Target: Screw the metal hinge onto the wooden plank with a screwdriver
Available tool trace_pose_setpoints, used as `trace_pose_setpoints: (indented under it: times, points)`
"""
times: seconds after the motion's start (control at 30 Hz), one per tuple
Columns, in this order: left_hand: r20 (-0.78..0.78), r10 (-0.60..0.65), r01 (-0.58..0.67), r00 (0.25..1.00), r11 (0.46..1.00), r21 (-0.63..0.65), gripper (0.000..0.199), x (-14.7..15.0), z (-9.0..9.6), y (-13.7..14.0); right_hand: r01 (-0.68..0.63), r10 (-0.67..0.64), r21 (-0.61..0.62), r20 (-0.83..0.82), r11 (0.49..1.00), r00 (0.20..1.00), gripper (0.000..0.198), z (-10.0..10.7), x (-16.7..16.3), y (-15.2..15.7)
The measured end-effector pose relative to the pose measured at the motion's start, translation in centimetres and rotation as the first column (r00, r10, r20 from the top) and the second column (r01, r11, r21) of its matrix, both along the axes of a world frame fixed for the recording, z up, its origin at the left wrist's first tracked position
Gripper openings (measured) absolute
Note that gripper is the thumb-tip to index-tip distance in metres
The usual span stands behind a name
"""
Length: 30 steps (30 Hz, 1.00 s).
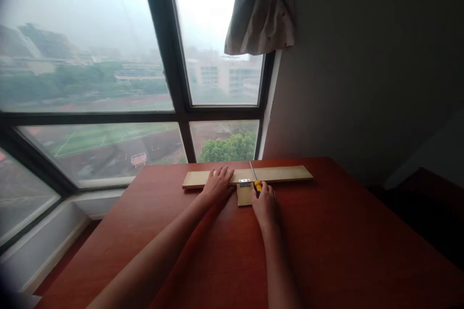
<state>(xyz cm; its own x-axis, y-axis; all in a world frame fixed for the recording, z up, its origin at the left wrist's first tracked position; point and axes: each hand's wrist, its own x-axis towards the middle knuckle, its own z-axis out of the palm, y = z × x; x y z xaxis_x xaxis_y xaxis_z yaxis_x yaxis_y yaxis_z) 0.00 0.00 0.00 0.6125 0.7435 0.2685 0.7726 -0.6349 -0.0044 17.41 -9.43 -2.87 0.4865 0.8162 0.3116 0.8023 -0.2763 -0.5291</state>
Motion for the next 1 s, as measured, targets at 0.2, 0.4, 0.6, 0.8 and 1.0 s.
trace_pose_setpoints:
  times: [0.2,0.4,0.6,0.8,1.0]
  points:
    - [-0.029,-0.016,0.017,0.999,1.000,0.024,0.054,0.1,-0.2,0.4,-0.002,0.001,-0.017,-0.022,1.000,1.000,0.040,0.0,0.1,0.0]
    - [-0.054,-0.007,0.009,0.999,0.999,0.036,0.048,0.3,-0.2,0.1,-0.019,0.019,-0.002,-0.055,1.000,0.998,0.041,-0.2,0.1,0.0]
    - [-0.052,0.008,-0.005,0.999,0.998,0.057,0.048,0.1,-0.4,-0.2,-0.036,0.040,0.034,-0.116,0.999,0.992,0.043,-0.1,0.1,0.1]
    - [-0.052,0.021,-0.019,0.998,0.999,0.041,0.048,-1.6,-0.2,-1.0,-0.019,0.047,0.132,-0.218,0.991,0.975,0.043,0.5,-0.3,0.2]
    - [-0.072,0.037,-0.034,0.997,0.998,0.053,0.047,-5.6,0.3,-2.7,-0.077,0.136,0.197,-0.307,0.977,0.942,0.046,1.0,-1.6,0.2]
